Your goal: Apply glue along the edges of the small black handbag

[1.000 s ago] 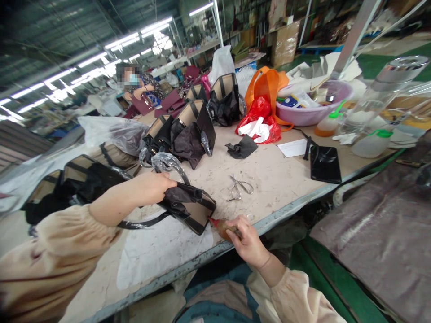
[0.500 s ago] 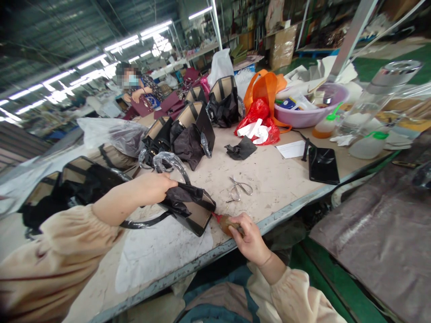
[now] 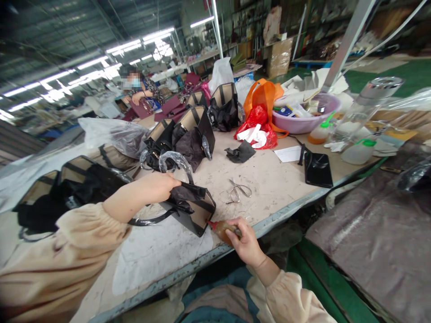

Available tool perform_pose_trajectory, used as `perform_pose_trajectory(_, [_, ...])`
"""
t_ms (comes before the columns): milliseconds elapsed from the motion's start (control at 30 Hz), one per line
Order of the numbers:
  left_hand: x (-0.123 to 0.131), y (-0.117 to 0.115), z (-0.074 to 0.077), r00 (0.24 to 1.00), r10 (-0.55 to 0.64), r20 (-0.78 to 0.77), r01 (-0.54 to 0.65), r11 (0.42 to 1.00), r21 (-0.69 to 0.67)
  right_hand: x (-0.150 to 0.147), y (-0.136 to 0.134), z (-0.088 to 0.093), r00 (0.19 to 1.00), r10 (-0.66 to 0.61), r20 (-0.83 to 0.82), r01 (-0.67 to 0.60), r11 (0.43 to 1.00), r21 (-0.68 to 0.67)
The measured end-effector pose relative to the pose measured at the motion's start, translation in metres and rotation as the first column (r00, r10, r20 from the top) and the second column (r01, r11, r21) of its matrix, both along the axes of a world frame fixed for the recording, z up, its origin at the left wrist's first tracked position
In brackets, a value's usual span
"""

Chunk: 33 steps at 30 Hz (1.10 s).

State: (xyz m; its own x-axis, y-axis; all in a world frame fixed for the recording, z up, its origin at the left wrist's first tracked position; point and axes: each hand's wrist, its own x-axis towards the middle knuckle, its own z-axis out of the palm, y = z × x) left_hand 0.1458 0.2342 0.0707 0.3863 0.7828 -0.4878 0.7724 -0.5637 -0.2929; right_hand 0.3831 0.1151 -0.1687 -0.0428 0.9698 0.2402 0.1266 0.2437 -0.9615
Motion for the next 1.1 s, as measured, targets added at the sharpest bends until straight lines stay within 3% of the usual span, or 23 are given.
perform_pose_trajectory(233, [-0.004,-0.010,-0.003,0.996,-0.016,0.083,0.009,0.997,0.080,0.016,-0.007,0.005,0.973,-0.133,-0.189,0.086,0.968,-0.235])
perform_pose_trajectory(367, [-0.012,-0.013,-0.007,0.992,-0.011,0.126,-0.002,0.995,0.104,0.020,-0.009,0.014,0.956,-0.165,-0.241,0.096,0.957,-0.273])
perform_pose_trajectory(733, [-0.028,-0.032,-0.012,0.978,-0.002,0.206,-0.026,0.991,0.133,0.000,-0.001,0.015,0.978,-0.188,-0.087,0.176,0.975,-0.137])
perform_pose_trajectory(1100, [-0.027,-0.026,-0.012,0.983,-0.031,0.180,0.005,0.989,0.147,0.003,0.006,0.007,0.987,-0.155,0.037,0.155,0.988,-0.014])
